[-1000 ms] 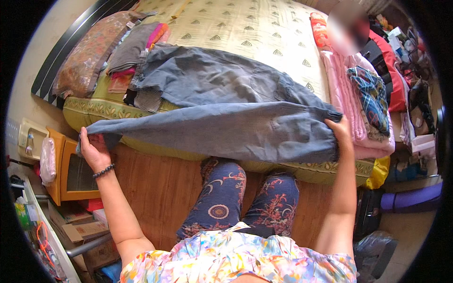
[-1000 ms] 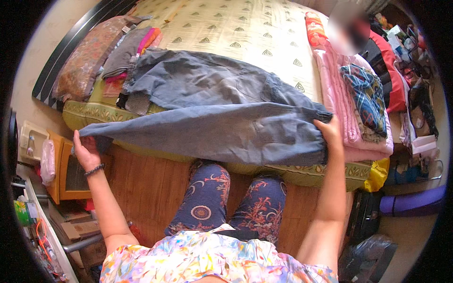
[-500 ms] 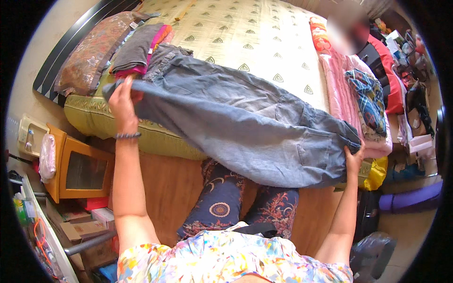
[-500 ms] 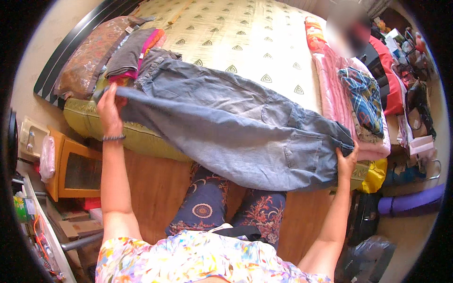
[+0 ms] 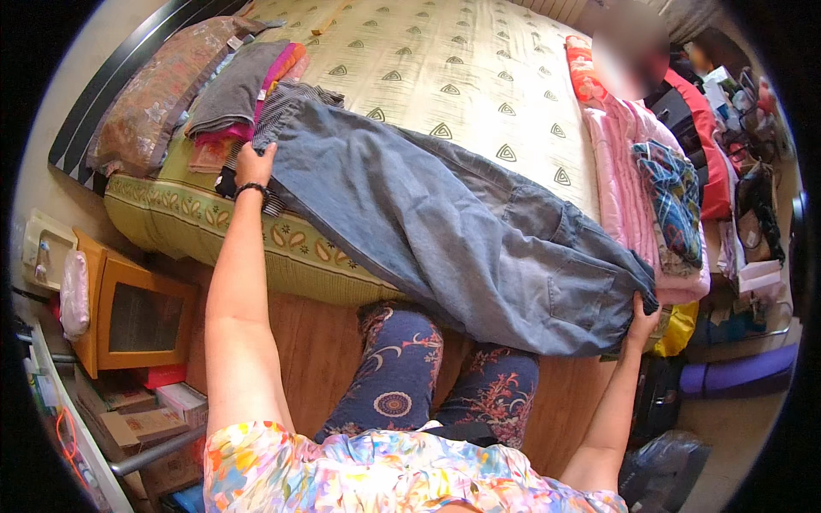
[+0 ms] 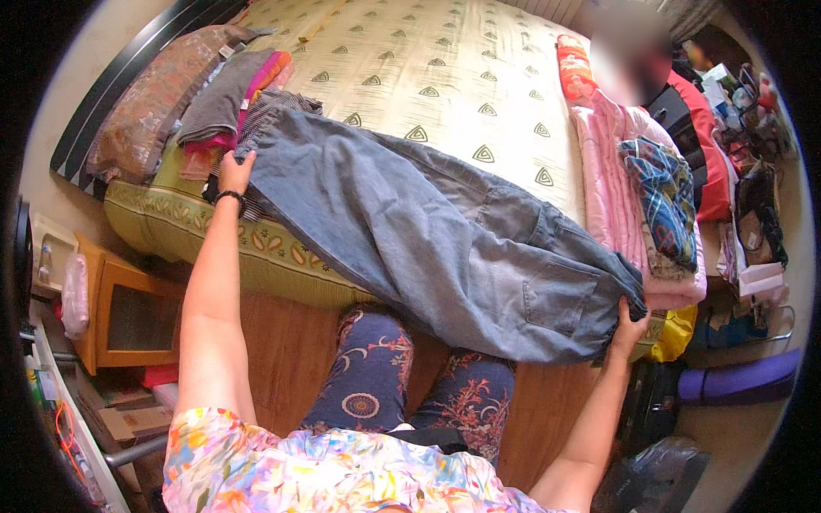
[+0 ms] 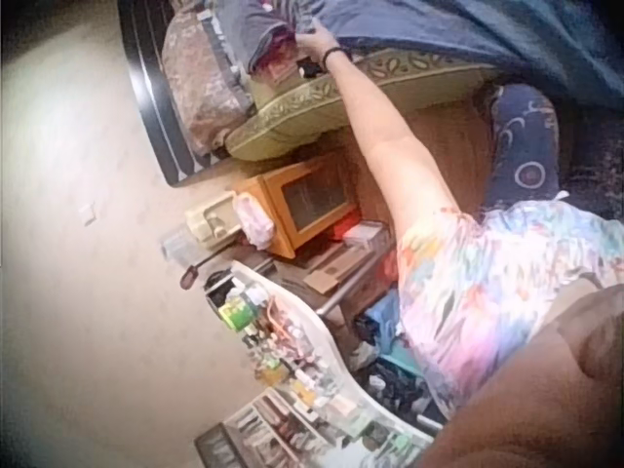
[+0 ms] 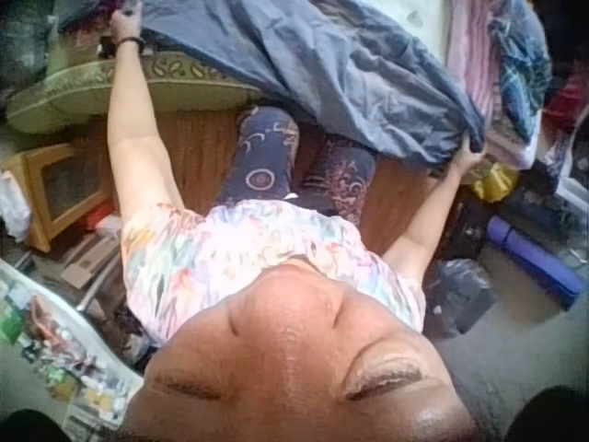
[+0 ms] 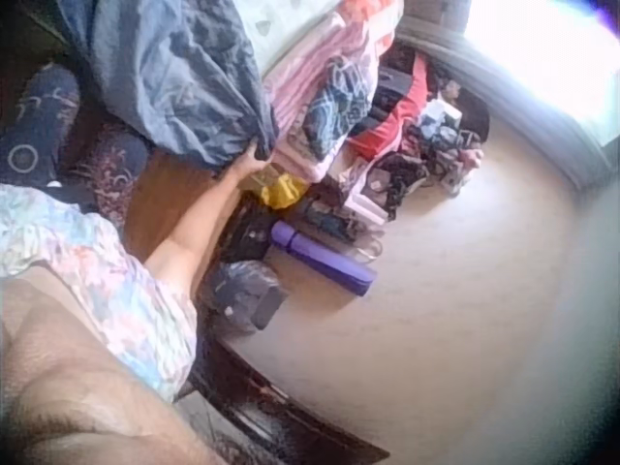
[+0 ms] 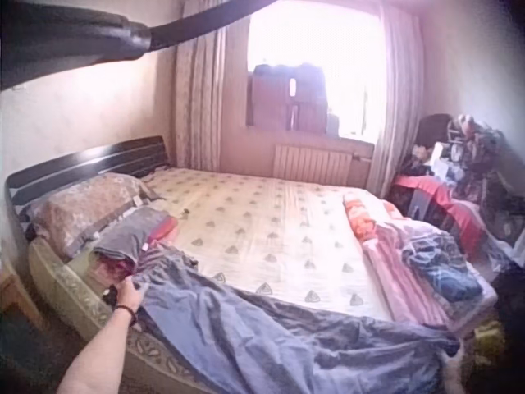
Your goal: The person folds an orange towel, a pink towel, a grey towel, and a pair of grey pants on a bed. They handle each item individually, smoothing and folding them into neat rectangles before placing them on the bed.
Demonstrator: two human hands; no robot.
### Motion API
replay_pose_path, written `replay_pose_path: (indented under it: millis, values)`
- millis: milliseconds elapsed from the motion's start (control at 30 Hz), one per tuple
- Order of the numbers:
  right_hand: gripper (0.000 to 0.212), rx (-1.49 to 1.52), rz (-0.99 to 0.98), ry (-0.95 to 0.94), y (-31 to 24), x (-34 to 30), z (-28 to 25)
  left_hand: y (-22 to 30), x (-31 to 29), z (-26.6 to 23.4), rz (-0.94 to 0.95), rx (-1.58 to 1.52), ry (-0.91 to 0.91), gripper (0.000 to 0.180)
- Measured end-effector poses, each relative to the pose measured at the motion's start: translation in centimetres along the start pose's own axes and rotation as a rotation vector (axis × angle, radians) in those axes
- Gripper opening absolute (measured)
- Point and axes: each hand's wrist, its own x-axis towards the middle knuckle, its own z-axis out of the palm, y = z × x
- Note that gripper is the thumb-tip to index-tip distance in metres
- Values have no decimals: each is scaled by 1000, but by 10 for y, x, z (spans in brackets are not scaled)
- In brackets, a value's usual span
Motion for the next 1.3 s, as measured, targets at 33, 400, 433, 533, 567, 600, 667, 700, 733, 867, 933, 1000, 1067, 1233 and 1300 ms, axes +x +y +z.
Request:
replay_pose_path:
  millis: [33, 400, 433, 533, 567, 600, 667, 700, 733, 867, 933, 1000, 1067, 1233, 1300]
  values:
    - [43, 39, 36, -13, 3, 0, 1, -8, 3, -1, 45, -22, 17, 58]
    - [46, 59, 194, -99, 13, 0, 0, 30, 68, 5, 148, -10, -546, 93]
    - [47, 72, 185, -101, 13, -1, -2, 35, 72, 7, 120, -6, -601, 94]
    - [46, 18, 206, -117, 17, 4, -5, 18, 83, 20, 160, 23, -675, 76]
    - [45, -7, 211, -128, 14, 2, -5, 22, 80, 20, 183, 12, -683, 75]
    - [44, 46, 217, -159, 11, -1, -4, 25, 79, 19, 167, -32, -742, 70]
    - [42, 154, 228, -227, 4, -9, 3, 26, 75, 14, 133, -133, -702, 65]
    - [41, 136, 244, -237, 0, -12, 5, 25, 73, 11, 112, -182, -681, 62]
    - [40, 119, 259, -247, -4, -15, 6, 24, 71, 9, 79, -237, -708, 57]
    - [37, 151, 242, -172, -17, -19, 7, 29, 76, -9, 58, -422, -759, 36]
    - [37, 153, 222, -143, -28, -21, 0, 32, 75, -36, 52, -585, -732, 32]
    - [36, 134, 177, -153, -50, -12, -8, 32, 66, -82, -39, -756, -681, 28]
    - [35, 118, 108, -170, -72, 9, -22, 23, 69, -113, -114, -884, -664, 24]
    - [54, -1, 65, -224, -118, 65, 8, -81, 100, -149, -115, -860, -402, 24]
    - [47, -58, -35, -229, -129, 70, 46, -137, 108, -137, -151, -682, -145, 24]
